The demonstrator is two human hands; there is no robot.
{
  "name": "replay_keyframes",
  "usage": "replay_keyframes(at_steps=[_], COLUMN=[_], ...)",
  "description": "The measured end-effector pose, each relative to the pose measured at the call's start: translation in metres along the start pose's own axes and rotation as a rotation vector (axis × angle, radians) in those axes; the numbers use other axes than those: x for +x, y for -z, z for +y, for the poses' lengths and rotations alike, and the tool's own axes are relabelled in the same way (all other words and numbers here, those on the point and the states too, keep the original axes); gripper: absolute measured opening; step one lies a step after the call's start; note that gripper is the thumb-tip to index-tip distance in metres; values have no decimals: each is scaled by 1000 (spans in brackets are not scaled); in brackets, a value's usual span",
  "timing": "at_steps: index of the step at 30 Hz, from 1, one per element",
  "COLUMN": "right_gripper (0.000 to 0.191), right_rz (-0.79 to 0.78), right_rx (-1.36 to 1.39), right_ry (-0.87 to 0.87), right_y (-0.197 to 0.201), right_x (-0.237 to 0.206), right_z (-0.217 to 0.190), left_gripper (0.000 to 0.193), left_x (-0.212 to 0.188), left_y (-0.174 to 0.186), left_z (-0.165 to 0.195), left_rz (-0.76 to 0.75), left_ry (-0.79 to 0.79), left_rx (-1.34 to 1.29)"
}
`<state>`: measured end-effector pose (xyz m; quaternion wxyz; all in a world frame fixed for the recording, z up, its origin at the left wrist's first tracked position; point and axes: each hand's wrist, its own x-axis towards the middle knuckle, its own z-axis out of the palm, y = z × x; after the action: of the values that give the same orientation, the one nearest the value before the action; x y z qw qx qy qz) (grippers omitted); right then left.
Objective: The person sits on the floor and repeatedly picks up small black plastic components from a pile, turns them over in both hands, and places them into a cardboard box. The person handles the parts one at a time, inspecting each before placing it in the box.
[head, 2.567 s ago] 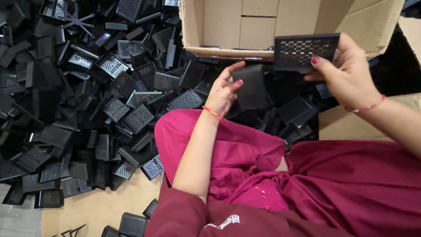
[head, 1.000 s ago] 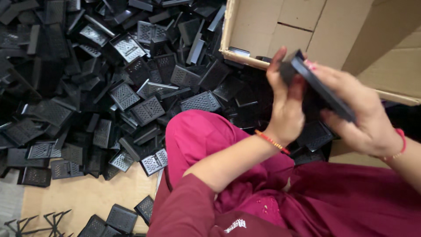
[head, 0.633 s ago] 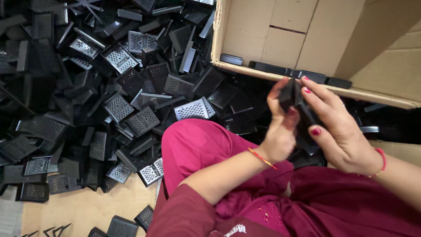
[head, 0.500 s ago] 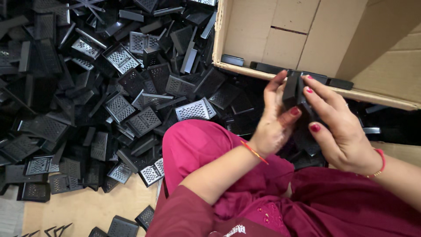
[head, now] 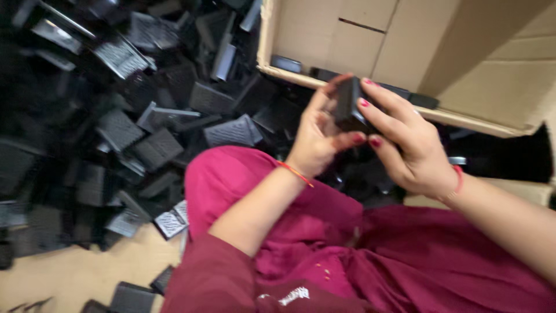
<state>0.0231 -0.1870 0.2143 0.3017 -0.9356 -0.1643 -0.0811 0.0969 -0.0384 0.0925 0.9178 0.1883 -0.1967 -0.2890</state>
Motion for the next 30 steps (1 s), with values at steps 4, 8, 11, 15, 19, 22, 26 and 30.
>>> replay_keyframes(at_steps=[4,8,11,15,19,22,26,30], right_gripper=[48,45,43,43,41,42,59,76], right_rz=[2,13,23,21,6,-5,-27,-22], right_rx=[113,91,83,128,143,181,144,88], right_ry=[19,43,62,75,73,26,19,145], right_y=[3,-4,-7,-7,-10,-14,-16,-8], right_x=[9,11,11,11,11,14,18,25], right_z=[10,12,13,14,11,5,-10,-15], left_gripper=[98,96,95,94,96,97,99,97], left_x=[4,0,0,1,-5,-6,-8,-5], left_y=[7,7,7,10,16,20,21,15], left_z=[7,8,8,11,11,5,2,12], left_rz=[-2,42,46,24,38,51,67,43], left_ry=[-10,-8,-30,-61,-19,-26,-7,-54], left_rx=[4,9,11,47,40,6,-89,-94])
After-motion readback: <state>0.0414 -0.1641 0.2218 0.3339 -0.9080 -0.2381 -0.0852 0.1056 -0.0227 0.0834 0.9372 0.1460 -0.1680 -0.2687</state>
